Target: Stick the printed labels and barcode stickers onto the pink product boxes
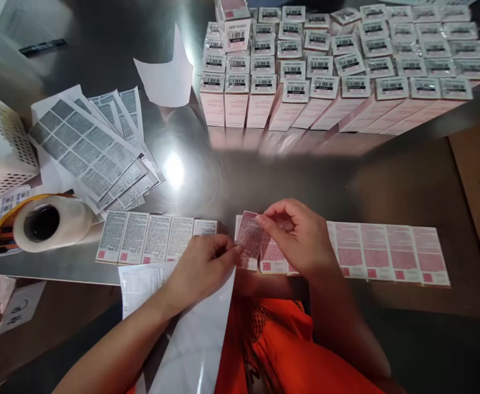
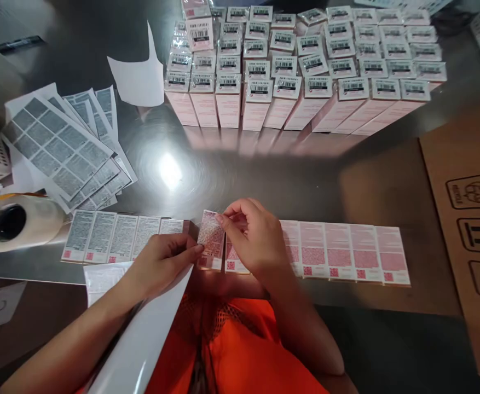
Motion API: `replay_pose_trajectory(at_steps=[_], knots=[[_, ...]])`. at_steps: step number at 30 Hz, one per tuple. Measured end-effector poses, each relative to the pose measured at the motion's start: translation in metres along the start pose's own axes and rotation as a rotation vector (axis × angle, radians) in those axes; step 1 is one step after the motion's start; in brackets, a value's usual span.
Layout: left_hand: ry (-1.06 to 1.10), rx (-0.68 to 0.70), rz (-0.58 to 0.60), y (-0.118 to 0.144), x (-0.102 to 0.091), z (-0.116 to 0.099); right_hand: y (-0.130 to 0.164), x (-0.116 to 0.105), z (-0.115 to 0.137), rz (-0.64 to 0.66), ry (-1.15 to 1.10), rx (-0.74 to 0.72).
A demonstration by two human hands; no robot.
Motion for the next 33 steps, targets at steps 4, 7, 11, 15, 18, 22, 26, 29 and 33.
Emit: replay_pose_trajectory(at_steps=[4,7,11,15,18,22,26,29,33], knots=[[-0.084,-0.094,0.013,-0.001,0.005,0.005,-0.006,0.009,-0.014,0.091,0.07,0.081],[-0.217,-0.114,0.014,-0.002,0.005,0.002,-0.009,0.013,-0.017,0.119,0.126,0.09],[-0.288,-0.138,0.036,-0.002,0.006,0.0,-0.012,0.016,-0.017,0.121,0.208,0.075],[-0.304,-0.14,0.055,-0.005,0.007,0.002,-0.012,0.017,-0.019,0.113,0.241,0.084],[-0.301,-0.135,0.066,-0.007,0.007,0.004,-0.012,0.017,-0.02,0.112,0.249,0.088],[-0.285,-0.117,0.072,-0.01,0.007,0.003,-0.012,0.017,-0.019,0.103,0.256,0.091],[-0.309,-0.131,0.074,-0.01,0.006,0.004,-0.012,0.017,-0.019,0.101,0.264,0.095],[-0.298,-0.133,0.089,-0.011,0.007,0.004,-0.012,0.017,-0.019,0.097,0.271,0.098],[-0.298,-0.127,0.099,-0.013,0.008,0.004,-0.012,0.017,-0.018,0.098,0.277,0.095]])
Point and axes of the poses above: each hand's wrist, its own y-axis away from the middle knuckle, its own x-axis out of the palm, z = x × y, the point moved 9 cm from there along -y, towards the middle knuckle, and after that the axes turned 4 degrees about -x, right-handed, at the moved point
